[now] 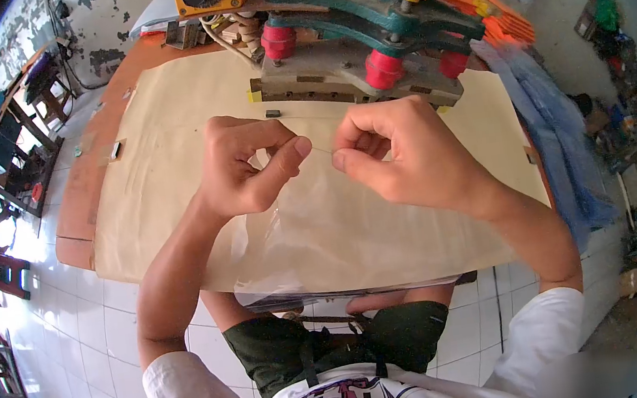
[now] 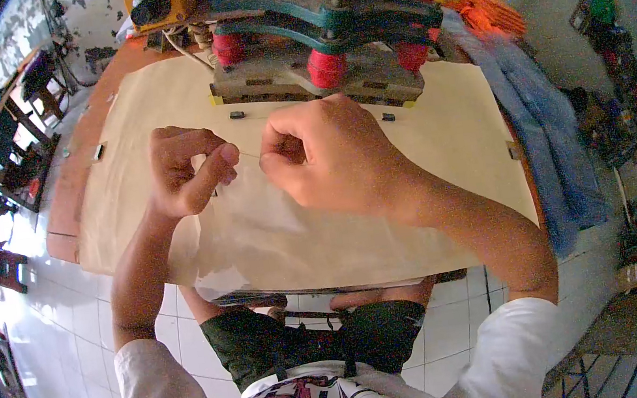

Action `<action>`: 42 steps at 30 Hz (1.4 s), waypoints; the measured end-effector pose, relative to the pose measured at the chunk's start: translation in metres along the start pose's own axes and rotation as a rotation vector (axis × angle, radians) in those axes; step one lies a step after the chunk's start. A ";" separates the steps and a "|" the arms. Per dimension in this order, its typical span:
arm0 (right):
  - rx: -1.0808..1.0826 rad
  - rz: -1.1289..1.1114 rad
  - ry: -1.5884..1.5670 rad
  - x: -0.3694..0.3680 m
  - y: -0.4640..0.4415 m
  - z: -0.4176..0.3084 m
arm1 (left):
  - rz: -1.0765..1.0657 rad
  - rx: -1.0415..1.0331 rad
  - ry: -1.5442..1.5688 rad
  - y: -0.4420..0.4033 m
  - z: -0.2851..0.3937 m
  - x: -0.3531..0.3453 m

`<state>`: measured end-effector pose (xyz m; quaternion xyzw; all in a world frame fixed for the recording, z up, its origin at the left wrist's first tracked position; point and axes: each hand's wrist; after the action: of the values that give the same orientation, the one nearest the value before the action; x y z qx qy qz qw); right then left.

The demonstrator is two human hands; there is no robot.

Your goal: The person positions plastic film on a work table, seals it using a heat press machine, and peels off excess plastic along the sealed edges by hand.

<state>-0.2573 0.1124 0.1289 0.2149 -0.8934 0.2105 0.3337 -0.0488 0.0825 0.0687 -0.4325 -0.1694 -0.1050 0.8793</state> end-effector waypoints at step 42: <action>-0.133 0.102 0.048 0.069 0.079 0.010 | 0.133 0.162 0.226 0.003 -0.008 0.017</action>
<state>-0.3509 0.1557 0.1507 0.1412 -0.9070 0.1724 0.3574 -0.0303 0.0773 0.0685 -0.3558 -0.0482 -0.0808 0.9298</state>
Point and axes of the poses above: each hand's wrist, its own y-axis away from the middle knuckle, its own x-axis out of the back of the hand, z = x × y, and after that the axes turned 6 degrees about -y, right-handed
